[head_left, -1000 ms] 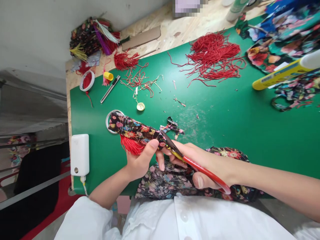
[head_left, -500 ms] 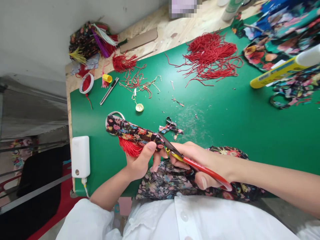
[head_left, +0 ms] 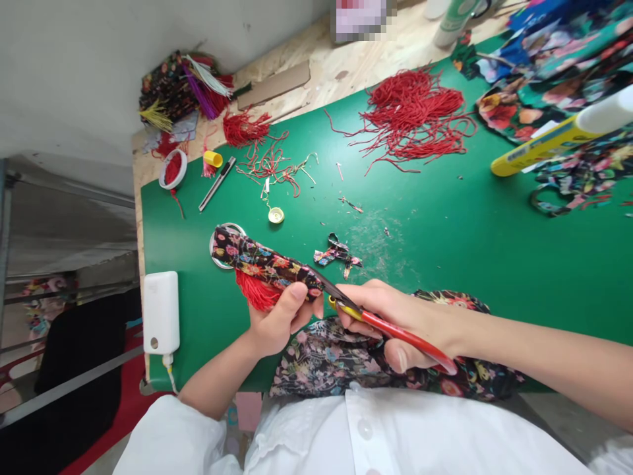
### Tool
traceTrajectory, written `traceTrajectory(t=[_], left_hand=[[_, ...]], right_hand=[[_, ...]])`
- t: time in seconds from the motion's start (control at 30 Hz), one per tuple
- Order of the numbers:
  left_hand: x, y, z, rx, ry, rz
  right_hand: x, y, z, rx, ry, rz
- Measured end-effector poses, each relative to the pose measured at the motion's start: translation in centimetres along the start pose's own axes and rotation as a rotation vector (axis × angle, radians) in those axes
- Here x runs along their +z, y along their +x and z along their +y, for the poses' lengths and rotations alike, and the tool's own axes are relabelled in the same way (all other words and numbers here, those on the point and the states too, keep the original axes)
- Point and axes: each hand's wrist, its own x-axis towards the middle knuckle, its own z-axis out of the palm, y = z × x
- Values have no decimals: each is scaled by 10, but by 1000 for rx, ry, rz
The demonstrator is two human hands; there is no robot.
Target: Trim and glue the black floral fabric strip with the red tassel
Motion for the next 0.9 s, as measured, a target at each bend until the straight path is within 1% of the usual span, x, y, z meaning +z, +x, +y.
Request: traceTrajectory(t=[0.1,0.23,0.33,0.5,0.57,0.73,0.9], left_hand=[[-1,-1,-2,8,-13,-2],[-3,-2,-5,-23,28,-41],[-3,-1,-5,-14,32,-52],[0,1,-2,39,20,4],[0,2,-1,53,14,10],[-4,1,-3,21,35,-54],[-4,1,-5,37,37,0]], right_hand=[[1,0,2,15,22,4],[0,0,1,0,32,-10],[0,0,1,2,50,-7],[0,-1,4,37,93,-21],[0,-1,5,38,95,-25],[0,-1,6,39,98,-17],[1,-2,9,42,120,-12]])
